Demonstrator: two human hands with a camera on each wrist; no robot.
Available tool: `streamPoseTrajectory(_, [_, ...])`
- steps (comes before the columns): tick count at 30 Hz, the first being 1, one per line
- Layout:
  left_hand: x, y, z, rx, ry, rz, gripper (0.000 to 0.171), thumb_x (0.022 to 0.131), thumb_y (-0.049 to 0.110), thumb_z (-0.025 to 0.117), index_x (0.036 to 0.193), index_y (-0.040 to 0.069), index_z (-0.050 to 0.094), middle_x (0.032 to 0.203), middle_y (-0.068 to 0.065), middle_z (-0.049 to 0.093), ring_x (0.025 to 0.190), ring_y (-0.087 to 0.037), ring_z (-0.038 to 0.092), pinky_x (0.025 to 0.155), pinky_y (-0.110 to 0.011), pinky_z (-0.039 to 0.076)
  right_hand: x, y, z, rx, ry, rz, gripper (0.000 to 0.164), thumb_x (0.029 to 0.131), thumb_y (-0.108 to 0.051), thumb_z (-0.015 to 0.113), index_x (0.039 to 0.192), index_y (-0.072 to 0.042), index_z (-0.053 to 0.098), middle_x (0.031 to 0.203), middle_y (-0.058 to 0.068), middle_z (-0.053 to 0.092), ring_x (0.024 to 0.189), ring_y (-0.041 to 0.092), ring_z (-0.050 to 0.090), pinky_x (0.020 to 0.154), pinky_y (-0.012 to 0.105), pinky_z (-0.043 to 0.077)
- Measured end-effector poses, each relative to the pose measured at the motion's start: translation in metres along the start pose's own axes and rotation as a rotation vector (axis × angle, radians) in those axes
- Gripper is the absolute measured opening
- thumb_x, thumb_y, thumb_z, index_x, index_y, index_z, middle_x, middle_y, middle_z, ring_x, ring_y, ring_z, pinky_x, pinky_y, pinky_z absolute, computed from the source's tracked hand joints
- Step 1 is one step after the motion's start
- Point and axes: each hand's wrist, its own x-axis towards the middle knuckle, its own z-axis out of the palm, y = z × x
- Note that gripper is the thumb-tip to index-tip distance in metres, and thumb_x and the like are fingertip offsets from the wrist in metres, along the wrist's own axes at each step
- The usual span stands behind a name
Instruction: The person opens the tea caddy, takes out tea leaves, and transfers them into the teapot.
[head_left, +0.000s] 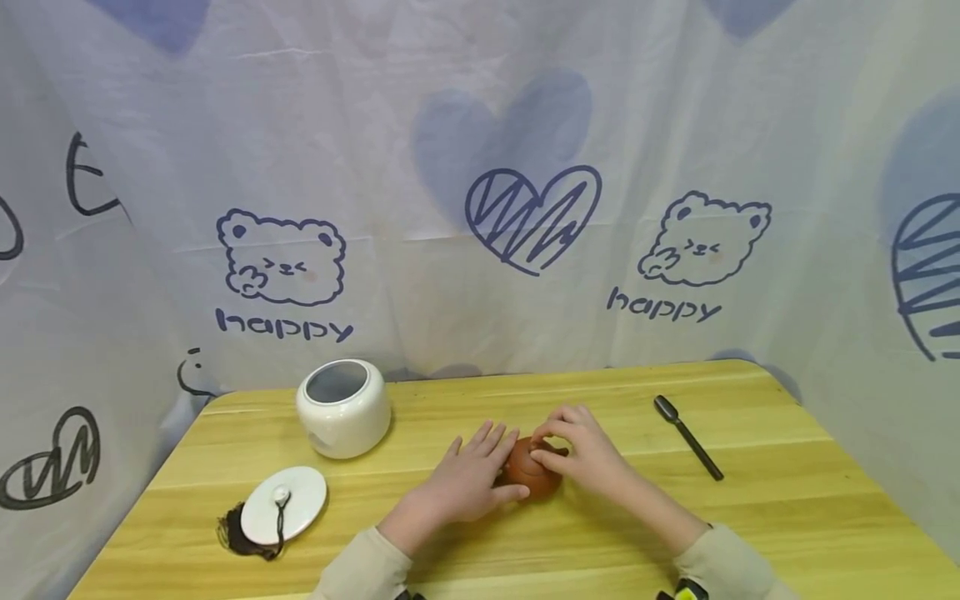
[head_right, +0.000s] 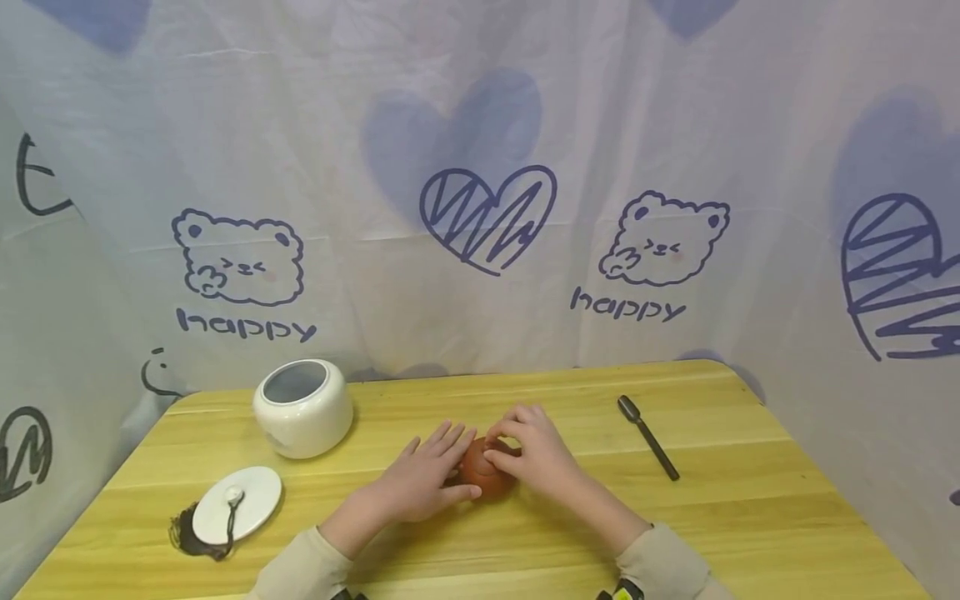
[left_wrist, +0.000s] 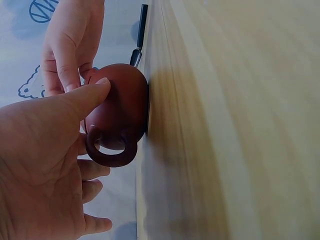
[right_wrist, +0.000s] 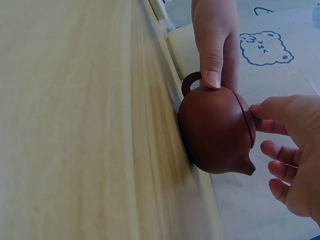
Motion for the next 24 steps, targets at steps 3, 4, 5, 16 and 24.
streamPoseTrajectory(3, [0.002,0.000,-0.001,-0.002,0.006,0.002,0.079,0.095,0.059,0.049,0.156,0.017,0.023,0.163,-0.010,0.022,0.153,-0.028,0.014,0.118,-0.062,0.023,0.001,0.000,-0.001,-0.005,0.004,0.003,0.009,0.083,-0.023,0.077,0.092,-0.022,0.073,0.094,-0.003,0.059,0.092,0.012,0.045,0.077,0.029,0.041])
streamPoseTrajectory(4, [0.002,-0.001,-0.001,0.000,0.008,0.000,0.079,0.094,0.059,0.049,0.156,0.018,0.023,0.163,-0.010,0.022,0.153,-0.028,0.014,0.118,-0.062,0.023,0.001,0.000,-0.001,-0.006,0.006,-0.002,0.009,0.083,-0.023,0.077,0.092,-0.022,0.073,0.094,-0.002,0.059,0.092,0.012,0.045,0.077,0.029,0.041])
streamPoseTrajectory(5, [0.002,-0.001,-0.001,0.001,0.008,-0.003,0.079,0.094,0.059,0.049,0.156,0.018,0.023,0.163,-0.010,0.022,0.153,-0.028,0.014,0.118,-0.062,0.022,0.001,0.000,-0.001,-0.008,0.008,-0.008,0.009,0.083,-0.023,0.077,0.091,-0.022,0.073,0.093,-0.001,0.060,0.091,0.012,0.044,0.076,0.028,0.040])
streamPoseTrajectory(16, [-0.002,-0.007,-0.004,0.016,0.020,0.007,0.074,0.094,0.058,0.051,0.154,0.021,0.030,0.162,-0.009,0.025,0.153,-0.029,0.014,0.117,-0.063,0.021,0.001,0.001,-0.004,-0.019,-0.028,-0.007,0.012,0.084,-0.027,0.076,0.094,-0.023,0.072,0.096,0.002,0.059,0.090,0.012,0.042,0.076,0.027,0.040])
streamPoseTrajectory(24, [-0.020,-0.013,-0.018,0.075,0.057,0.062,0.071,0.093,0.057,0.053,0.152,0.020,0.036,0.161,-0.008,0.030,0.152,-0.028,0.017,0.118,-0.063,0.020,0.001,-0.007,-0.018,-0.031,0.002,0.017,0.019,0.084,-0.027,0.076,0.099,-0.017,0.071,0.099,0.000,0.060,0.098,0.016,0.048,0.084,0.036,0.046])
